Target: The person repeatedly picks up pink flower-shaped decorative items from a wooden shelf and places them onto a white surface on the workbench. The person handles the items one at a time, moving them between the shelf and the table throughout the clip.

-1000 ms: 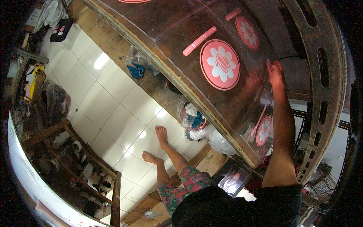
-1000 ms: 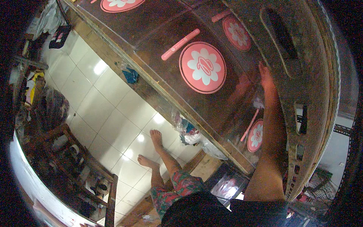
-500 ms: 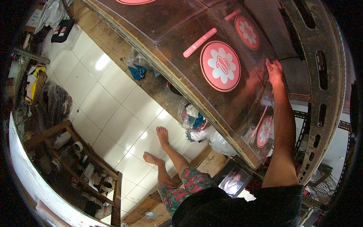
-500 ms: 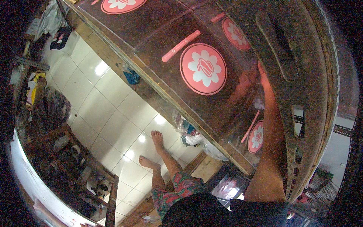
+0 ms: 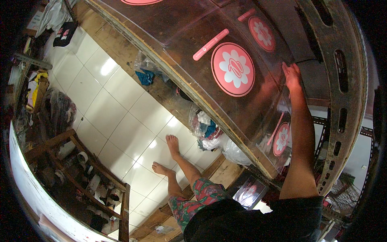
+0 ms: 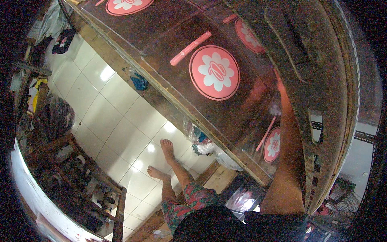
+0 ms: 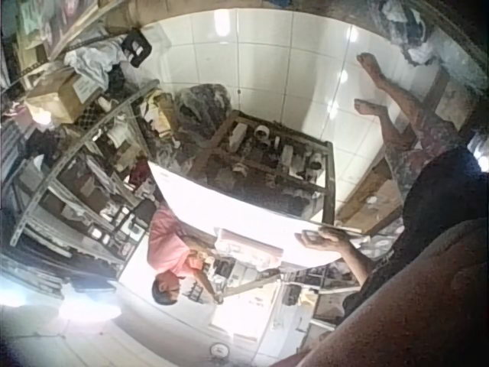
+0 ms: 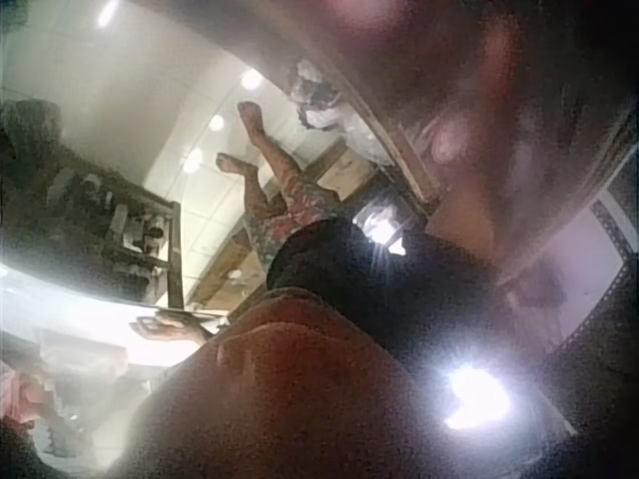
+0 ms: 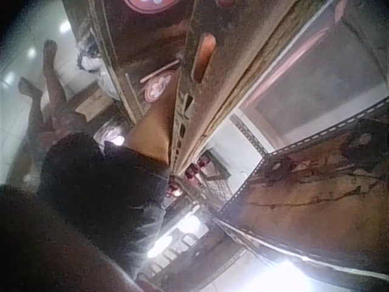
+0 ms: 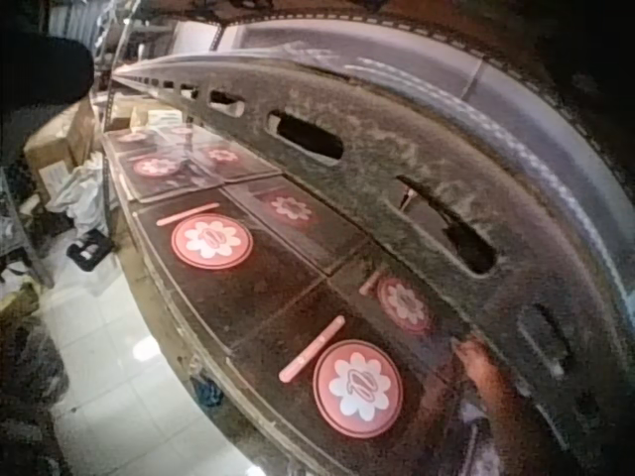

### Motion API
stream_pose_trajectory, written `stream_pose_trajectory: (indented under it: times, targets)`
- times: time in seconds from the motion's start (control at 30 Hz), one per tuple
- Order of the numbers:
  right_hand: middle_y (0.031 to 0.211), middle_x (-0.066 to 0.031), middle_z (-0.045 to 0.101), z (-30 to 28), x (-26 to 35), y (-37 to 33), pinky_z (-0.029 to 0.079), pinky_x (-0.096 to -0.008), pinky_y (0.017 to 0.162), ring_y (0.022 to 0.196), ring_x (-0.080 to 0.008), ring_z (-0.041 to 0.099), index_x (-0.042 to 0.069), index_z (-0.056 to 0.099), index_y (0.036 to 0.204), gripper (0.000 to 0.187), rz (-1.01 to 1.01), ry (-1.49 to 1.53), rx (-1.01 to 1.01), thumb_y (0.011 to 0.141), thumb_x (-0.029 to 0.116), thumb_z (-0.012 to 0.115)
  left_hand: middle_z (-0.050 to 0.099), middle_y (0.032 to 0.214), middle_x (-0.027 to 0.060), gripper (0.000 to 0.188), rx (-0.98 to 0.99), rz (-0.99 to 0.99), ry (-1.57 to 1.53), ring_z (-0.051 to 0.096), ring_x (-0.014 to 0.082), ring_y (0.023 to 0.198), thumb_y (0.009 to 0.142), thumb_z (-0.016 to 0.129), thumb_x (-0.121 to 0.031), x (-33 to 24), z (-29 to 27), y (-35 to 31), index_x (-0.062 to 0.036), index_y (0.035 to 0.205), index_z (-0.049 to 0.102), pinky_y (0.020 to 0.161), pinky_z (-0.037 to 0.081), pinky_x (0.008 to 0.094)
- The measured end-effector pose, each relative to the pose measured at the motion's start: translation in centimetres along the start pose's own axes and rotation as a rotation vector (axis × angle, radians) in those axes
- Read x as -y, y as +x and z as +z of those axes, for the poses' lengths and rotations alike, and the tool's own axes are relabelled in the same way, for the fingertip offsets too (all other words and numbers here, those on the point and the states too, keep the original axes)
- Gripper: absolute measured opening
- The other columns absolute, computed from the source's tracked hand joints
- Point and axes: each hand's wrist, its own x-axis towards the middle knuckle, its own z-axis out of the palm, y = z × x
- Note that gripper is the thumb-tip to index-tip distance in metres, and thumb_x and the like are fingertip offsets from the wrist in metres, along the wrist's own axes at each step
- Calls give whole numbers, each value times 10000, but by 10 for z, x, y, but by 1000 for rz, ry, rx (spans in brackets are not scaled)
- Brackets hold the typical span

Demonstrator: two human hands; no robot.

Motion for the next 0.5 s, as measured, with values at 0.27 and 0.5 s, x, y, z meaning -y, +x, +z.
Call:
stream_pose_trajectory:
  times: [0.27,0.5]
  targets:
    - [1479,-261,276,30,-3,-14,437,-430,1110,1254,-417,516,-26,88,1501,737,23,-108,-83,871,-49,471,399,1408,302,537,-21,-15,-22,452,435,1274,1024,466,-377,-6,-4,-2,81,1305,472,1040,417,528]
    - [1299,-200,520,-16,-7,4,473,-431,1016,1167,-359,573,-7,377,1368,544,-640,-1590,-15,860,39,565,390,1418,298,546,-25,-28,-63,439,430,1287,1027,451,-398,-3,2,-2,73,1302,472,1050,401,540]
